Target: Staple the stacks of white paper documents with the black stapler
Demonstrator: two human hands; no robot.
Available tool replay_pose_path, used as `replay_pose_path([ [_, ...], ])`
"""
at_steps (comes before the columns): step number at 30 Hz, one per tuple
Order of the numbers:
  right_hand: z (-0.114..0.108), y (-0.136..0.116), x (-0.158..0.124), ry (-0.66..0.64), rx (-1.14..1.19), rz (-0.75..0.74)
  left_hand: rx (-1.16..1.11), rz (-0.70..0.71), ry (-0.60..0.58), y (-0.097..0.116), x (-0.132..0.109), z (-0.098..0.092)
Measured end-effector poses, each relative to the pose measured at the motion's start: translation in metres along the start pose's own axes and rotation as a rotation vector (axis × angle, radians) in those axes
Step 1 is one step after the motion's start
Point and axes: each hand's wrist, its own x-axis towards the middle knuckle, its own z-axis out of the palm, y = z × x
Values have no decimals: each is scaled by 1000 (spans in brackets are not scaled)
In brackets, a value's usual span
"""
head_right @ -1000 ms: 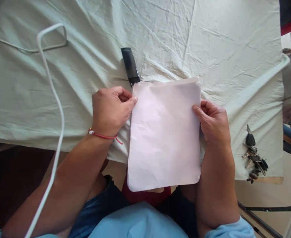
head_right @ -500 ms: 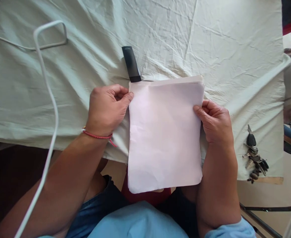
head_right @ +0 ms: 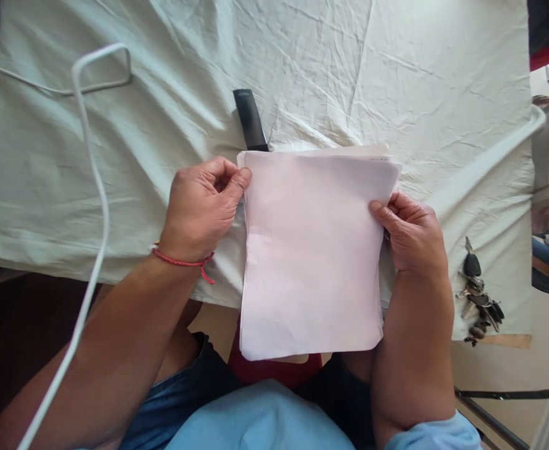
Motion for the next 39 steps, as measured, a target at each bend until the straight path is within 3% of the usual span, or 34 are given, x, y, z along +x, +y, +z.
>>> replay_pose_path([
  [4,0,-2,-1,28,34,-15,-224,-23,-78,3,-6,1],
  [9,3,-3,-3,28,70,-41,-587,-215,-256,15,-14,1],
  [16,1,1,-1,22,71,-113,-668,-281,-334,18,-12,-2],
  [23,5,-2,-2,56,87,-89,-722,-275,-417,12,-19,3],
  [26,5,-2,-4,57,94,-91,-692,-267,-325,13,-18,4],
  [30,0,-4,-10,72,104,-82,-563,-256,-42,10,-5,-3],
  [33,0,-8,-15,5,189,-72,-574,-244,98,6,4,-9],
  [36,7,-9,-18,-32,375,-157,-678,-305,158,5,9,-12],
  [39,20,-4,-19,-126,393,-248,-750,-351,175,7,9,-11],
])
